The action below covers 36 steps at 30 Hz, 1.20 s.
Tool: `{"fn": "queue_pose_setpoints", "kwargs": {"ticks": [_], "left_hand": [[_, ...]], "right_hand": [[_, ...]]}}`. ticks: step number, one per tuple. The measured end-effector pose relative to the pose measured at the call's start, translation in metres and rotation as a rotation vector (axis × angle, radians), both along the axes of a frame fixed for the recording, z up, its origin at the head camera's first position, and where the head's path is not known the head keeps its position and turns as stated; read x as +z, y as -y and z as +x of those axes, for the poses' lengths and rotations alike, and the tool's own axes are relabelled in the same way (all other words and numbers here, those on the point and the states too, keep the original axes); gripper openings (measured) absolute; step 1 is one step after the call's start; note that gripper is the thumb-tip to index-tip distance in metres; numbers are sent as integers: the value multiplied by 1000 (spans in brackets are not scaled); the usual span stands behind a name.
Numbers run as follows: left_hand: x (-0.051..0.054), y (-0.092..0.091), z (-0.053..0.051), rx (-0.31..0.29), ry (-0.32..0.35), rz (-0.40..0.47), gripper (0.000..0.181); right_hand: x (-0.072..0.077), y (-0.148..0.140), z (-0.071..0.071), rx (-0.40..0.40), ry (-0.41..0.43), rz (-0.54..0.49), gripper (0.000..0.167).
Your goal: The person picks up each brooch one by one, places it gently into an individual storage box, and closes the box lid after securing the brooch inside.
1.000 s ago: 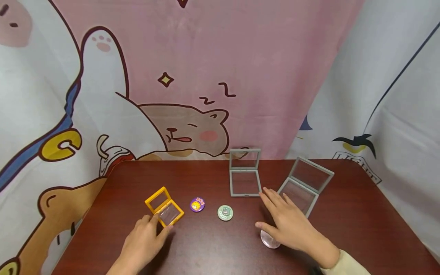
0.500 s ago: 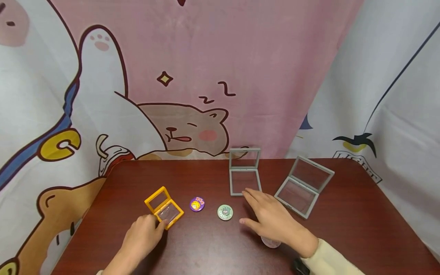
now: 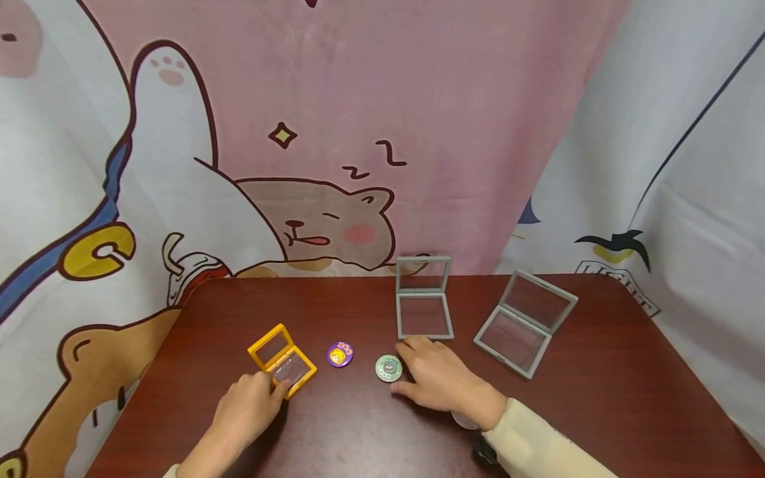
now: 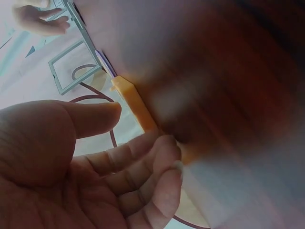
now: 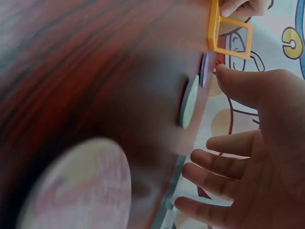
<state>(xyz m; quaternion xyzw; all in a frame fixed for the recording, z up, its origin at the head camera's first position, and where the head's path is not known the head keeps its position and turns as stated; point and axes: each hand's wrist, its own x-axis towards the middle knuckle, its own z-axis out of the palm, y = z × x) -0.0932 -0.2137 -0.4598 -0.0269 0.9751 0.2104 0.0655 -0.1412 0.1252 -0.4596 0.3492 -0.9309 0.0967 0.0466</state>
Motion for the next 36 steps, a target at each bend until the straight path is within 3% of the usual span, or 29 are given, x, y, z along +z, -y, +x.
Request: {"fn": "queue_pose_setpoints", "kwargs": {"ticks": [4,12,18,26,36], "left_hand": [[0,0,-1,-5,10,0,44],[-1,0,-3,-18,-5,-25,41],[-1,0,-2,-33,-21,-46,40],[-2,0,3,-57,-75,-81,39],[-1,-4,11,-71,-78,-80,32]], "right_hand": [[-5,10,-5,0,36,24,67],[-6,23,-5,18,-46,69,51],[-6,27,-4,17,-34,77,42],[-7,26,-5,-7,58,12,41],[-9,26,-6,-18,53,-36,42]]}}
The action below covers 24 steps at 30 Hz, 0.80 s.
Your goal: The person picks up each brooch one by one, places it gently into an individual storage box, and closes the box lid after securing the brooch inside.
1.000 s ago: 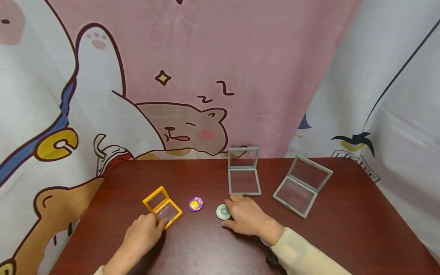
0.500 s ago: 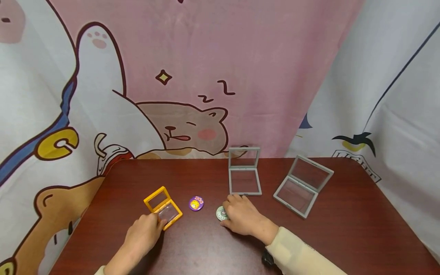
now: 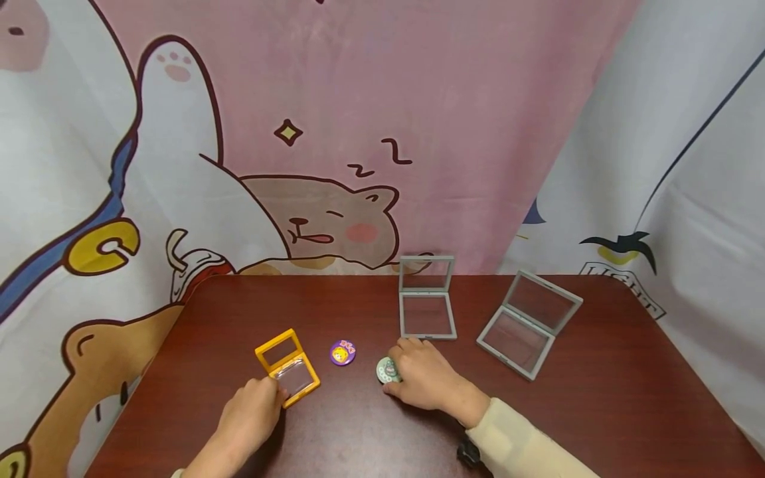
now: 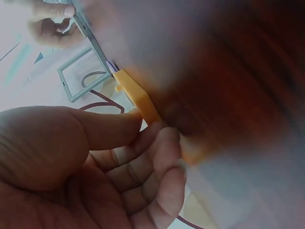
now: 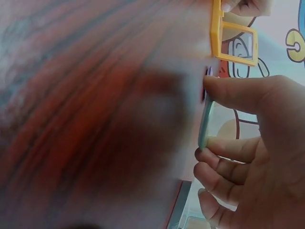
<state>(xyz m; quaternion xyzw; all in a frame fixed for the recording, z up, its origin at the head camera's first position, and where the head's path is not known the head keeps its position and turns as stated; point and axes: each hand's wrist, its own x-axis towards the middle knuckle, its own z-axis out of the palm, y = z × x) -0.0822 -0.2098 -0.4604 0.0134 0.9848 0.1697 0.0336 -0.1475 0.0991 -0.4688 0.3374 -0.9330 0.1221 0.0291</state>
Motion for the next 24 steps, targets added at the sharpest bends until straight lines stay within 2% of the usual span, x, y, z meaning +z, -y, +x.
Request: {"fn": "queue_pose_setpoints", "kwargs": {"ticks": [8,14,24], "left_hand": [[0,0,4,-15,-35,-8,30],[0,0,4,-7,-33,3,26],[0,0,6,-2,-32,17,28]], "right_hand": [[4,4,2,-6,-50,-124,43],[11,11,5,0,-27,-210,41],[20,21,10,-3,2,-234,41]]}}
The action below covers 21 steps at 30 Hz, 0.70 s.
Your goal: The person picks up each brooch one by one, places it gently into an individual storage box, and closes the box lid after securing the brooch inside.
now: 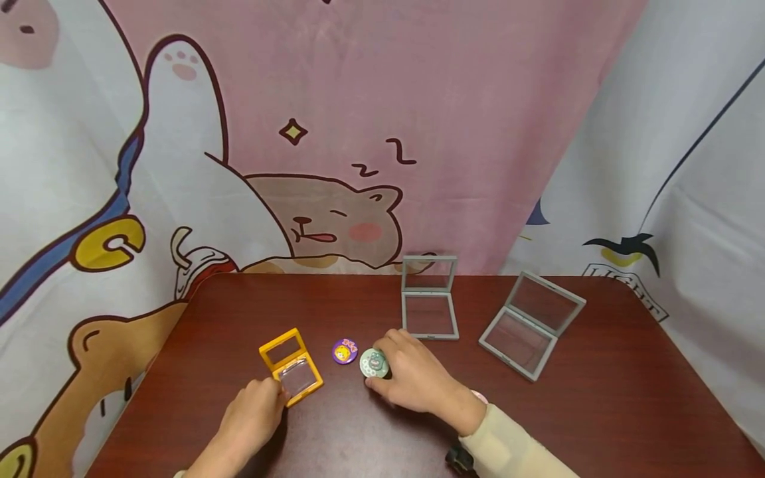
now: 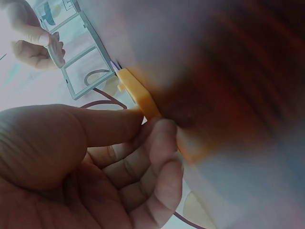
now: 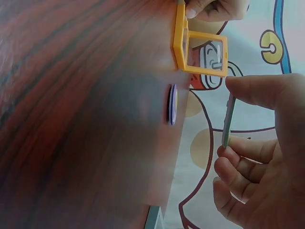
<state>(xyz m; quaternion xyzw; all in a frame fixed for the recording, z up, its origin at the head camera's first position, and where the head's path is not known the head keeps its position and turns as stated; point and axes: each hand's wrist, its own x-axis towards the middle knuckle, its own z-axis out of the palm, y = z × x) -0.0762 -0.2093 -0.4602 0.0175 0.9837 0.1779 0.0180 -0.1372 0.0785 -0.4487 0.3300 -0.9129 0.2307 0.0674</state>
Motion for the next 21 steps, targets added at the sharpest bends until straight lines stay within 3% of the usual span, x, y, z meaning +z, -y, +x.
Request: {"fn": "queue_pose_setpoints", "kwargs": {"ticks": [12,21], "left_hand": [[1,-4,5,0,74,47,32],[-1,-12,16,-48,29,53,34]], "right_hand": [[0,9,6,47,-31,-15,44],[-2,13,11,73,-66,-29,45]]}}
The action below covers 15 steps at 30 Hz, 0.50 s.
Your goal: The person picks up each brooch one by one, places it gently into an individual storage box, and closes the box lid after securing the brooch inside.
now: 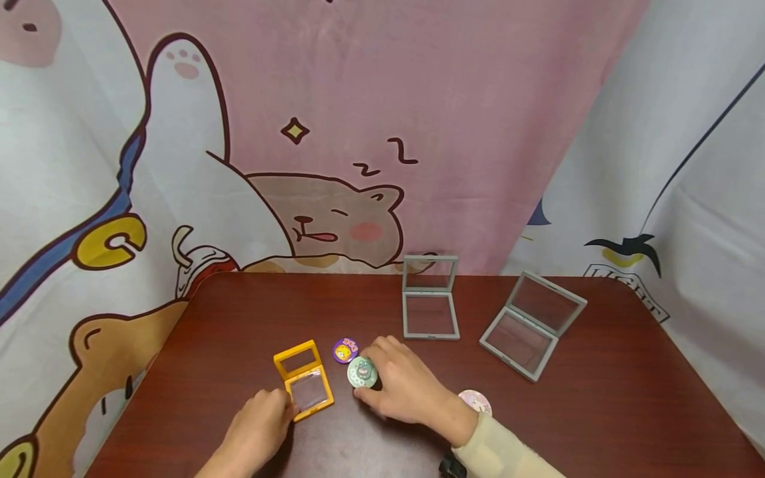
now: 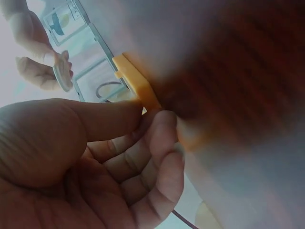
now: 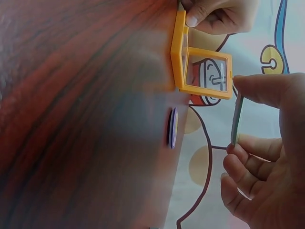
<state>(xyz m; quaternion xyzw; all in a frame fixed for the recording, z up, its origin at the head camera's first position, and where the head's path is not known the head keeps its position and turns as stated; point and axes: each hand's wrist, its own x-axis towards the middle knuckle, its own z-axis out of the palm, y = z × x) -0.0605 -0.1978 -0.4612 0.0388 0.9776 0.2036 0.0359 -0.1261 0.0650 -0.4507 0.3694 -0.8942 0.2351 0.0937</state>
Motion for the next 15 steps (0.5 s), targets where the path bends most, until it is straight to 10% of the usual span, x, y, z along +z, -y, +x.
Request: {"fn": "queue_pose_setpoints", "kwargs": {"ticks": [15], "left_hand": [[-3,-19,11,-72,-21,-58,35]], "right_hand": [[-2,4,8,83,-66,-4,44]]}}
